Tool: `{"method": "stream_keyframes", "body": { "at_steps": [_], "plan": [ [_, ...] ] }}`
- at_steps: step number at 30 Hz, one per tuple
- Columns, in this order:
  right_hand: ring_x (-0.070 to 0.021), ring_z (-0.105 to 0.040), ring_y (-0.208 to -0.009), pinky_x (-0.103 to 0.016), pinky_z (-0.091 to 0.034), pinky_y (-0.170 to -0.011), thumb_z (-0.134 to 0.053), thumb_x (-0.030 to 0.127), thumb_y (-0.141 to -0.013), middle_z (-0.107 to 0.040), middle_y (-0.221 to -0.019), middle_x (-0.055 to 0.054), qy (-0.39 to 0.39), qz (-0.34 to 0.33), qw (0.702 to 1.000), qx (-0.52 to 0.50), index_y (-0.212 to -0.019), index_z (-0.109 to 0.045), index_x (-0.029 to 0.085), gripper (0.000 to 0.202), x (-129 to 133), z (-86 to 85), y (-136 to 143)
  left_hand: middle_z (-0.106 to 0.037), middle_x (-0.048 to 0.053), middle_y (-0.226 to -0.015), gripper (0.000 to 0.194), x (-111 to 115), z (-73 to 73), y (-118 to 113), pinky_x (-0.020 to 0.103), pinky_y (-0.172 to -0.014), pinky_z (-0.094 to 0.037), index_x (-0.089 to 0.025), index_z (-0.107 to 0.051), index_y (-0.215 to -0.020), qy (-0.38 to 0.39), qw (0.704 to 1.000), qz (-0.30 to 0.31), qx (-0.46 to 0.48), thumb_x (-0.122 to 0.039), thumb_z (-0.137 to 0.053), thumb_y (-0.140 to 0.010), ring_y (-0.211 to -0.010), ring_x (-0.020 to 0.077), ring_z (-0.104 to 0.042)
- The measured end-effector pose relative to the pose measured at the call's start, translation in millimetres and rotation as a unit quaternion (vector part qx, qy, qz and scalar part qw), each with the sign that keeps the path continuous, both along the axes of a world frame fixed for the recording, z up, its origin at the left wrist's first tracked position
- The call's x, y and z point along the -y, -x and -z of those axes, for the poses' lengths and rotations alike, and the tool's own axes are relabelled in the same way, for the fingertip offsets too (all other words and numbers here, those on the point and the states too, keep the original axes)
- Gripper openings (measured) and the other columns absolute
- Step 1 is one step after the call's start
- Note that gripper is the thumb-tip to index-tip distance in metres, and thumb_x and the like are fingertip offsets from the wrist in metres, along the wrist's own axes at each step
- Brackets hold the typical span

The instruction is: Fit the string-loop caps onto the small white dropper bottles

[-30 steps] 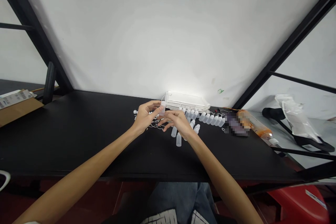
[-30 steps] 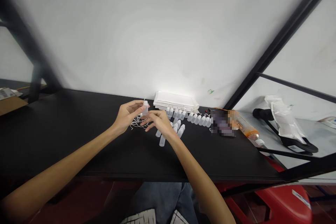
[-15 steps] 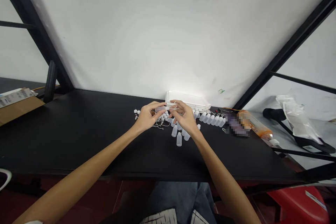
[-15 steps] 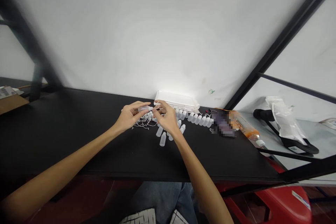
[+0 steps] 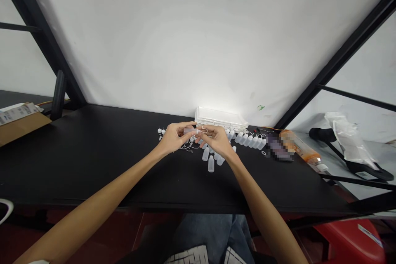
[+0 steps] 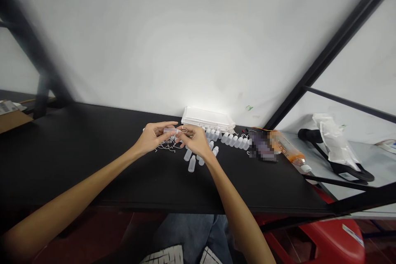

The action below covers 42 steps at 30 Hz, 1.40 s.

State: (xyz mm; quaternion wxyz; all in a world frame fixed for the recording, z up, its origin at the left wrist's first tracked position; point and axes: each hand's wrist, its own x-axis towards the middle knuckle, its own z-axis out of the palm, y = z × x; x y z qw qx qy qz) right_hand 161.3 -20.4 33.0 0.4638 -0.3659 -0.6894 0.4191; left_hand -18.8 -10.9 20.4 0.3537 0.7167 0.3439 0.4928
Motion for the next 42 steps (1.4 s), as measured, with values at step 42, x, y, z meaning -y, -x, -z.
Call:
{"method": "stream_keyframes", "body": {
  "at_steps": [42],
  "plan": [
    [-0.0184, -0.067, -0.072, -0.034, -0.061, -0.062, -0.065, 0.05, -0.081, -0.065, -0.08, -0.005, -0.038, -0.01, 0.999, 0.02, -0.096, -0.066, 0.017, 0.035, -6.1, 6.9, -4.4, -0.072, 0.01, -0.099, 0.029, -8.6, 2.8, 8.6, 0.028, -0.067, -0.054, -0.016, -0.073, -0.104, -0.101, 0.992, -0.006, -0.077, -0.036, -0.062, -0.086, -0.082, 0.0176, -0.065]
  ]
}}
